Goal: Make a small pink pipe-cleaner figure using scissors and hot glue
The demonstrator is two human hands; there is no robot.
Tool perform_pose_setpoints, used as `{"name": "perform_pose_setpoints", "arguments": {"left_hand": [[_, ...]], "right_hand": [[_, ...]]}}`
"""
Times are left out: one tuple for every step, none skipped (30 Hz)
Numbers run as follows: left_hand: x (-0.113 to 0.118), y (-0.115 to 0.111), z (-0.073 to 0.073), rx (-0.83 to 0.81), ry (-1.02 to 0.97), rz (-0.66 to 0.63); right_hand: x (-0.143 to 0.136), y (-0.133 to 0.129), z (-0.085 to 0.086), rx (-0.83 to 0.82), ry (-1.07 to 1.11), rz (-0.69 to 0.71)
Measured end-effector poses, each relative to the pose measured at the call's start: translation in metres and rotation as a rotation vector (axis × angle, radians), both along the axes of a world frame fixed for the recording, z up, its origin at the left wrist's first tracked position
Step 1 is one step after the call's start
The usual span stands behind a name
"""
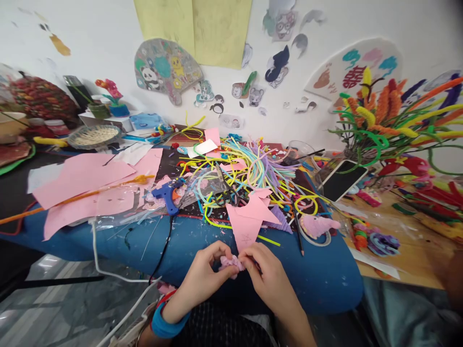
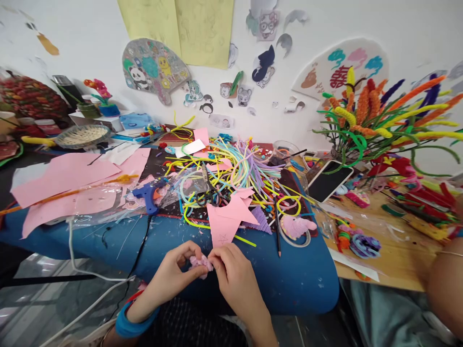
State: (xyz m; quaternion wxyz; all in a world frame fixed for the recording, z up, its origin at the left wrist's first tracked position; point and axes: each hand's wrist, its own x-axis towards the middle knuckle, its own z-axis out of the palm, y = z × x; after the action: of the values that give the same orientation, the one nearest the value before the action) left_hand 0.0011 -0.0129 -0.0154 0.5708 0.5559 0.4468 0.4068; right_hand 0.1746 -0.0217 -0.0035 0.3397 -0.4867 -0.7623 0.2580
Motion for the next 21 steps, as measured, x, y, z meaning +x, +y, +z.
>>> {"name": "perform_pose_setpoints", "arguments": {"left_hand": [[-0.001,0.001,0.0,-0.032,-0.046,-0.016],[-0.002,0.003,0.0,-0.063,-0.097,-0.023],[-0.002,0.004,-0.002,-0.088,-0.152,-0.021],[-0.002,0.005,-0.004,-0.106,-0.208,-0.011],[-0.002,0.006,-0.006,-0.117,-0.258,0.008],[-0.001,0.006,-0.009,-0.122,-0.298,0.033],[0.0,0.006,-0.011,-0.12,-0.323,0.065],[0.002,0.006,-0.014,-0.112,-0.335,0.102],[0.003,0.005,-0.015,-0.099,-0.334,0.14],[0.004,0.005,-0.016,-0.085,-0.324,0.174],[0.005,0.004,-0.016,-0.07,-0.307,0.201],[0.006,0.002,-0.015,-0.054,-0.285,0.22],[0.006,0.001,-0.014,-0.036,-0.258,0.235],[0.007,0.0,-0.013,-0.018,-0.227,0.246],[0.006,-0.001,-0.011,0.0,-0.191,0.257],[0.006,-0.001,-0.01,0.019,-0.152,0.269],[0.006,-0.002,-0.008,0.036,-0.112,0.279],[0.005,-0.002,-0.007,0.054,-0.073,0.285],[0.005,-0.002,-0.007,0.071,-0.037,0.287],[0.004,-0.002,-0.007,0.087,-0.005,0.284],[0.003,-0.002,-0.007,0.106,0.022,0.277]], "right_hand": [[0.0,0.003,-0.002,-0.032,0.04,0.013],[0.0,0.006,-0.004,-0.06,0.08,0.018],[-0.001,0.008,-0.007,-0.085,0.118,0.015],[-0.002,0.009,-0.01,-0.102,0.152,0.006],[-0.004,0.009,-0.013,-0.111,0.18,-0.006],[-0.005,0.009,-0.017,-0.112,0.201,-0.021],[-0.007,0.007,-0.02,-0.105,0.216,-0.038],[-0.009,0.005,-0.023,-0.092,0.221,-0.058],[-0.01,0.002,-0.024,-0.075,0.216,-0.076],[-0.011,-0.001,-0.026,-0.054,0.204,-0.094],[-0.012,-0.004,-0.026,-0.034,0.186,-0.107],[-0.013,-0.007,-0.025,-0.013,0.164,-0.116],[-0.013,-0.01,-0.024,0.012,0.137,-0.12],[-0.013,-0.012,-0.022,0.04,0.107,-0.121],[-0.013,-0.014,-0.019,0.069,0.073,-0.123],[-0.012,-0.015,-0.016,0.099,0.036,-0.124],[-0.011,-0.016,-0.014,0.129,-0.006,-0.124],[-0.011,-0.017,-0.011,0.158,-0.047,-0.124],[-0.01,-0.018,-0.009,0.183,-0.085,-0.121],[-0.009,-0.019,-0.006,0.207,-0.116,-0.115],[-0.008,-0.019,-0.004,0.228,-0.138,-0.108]]}}
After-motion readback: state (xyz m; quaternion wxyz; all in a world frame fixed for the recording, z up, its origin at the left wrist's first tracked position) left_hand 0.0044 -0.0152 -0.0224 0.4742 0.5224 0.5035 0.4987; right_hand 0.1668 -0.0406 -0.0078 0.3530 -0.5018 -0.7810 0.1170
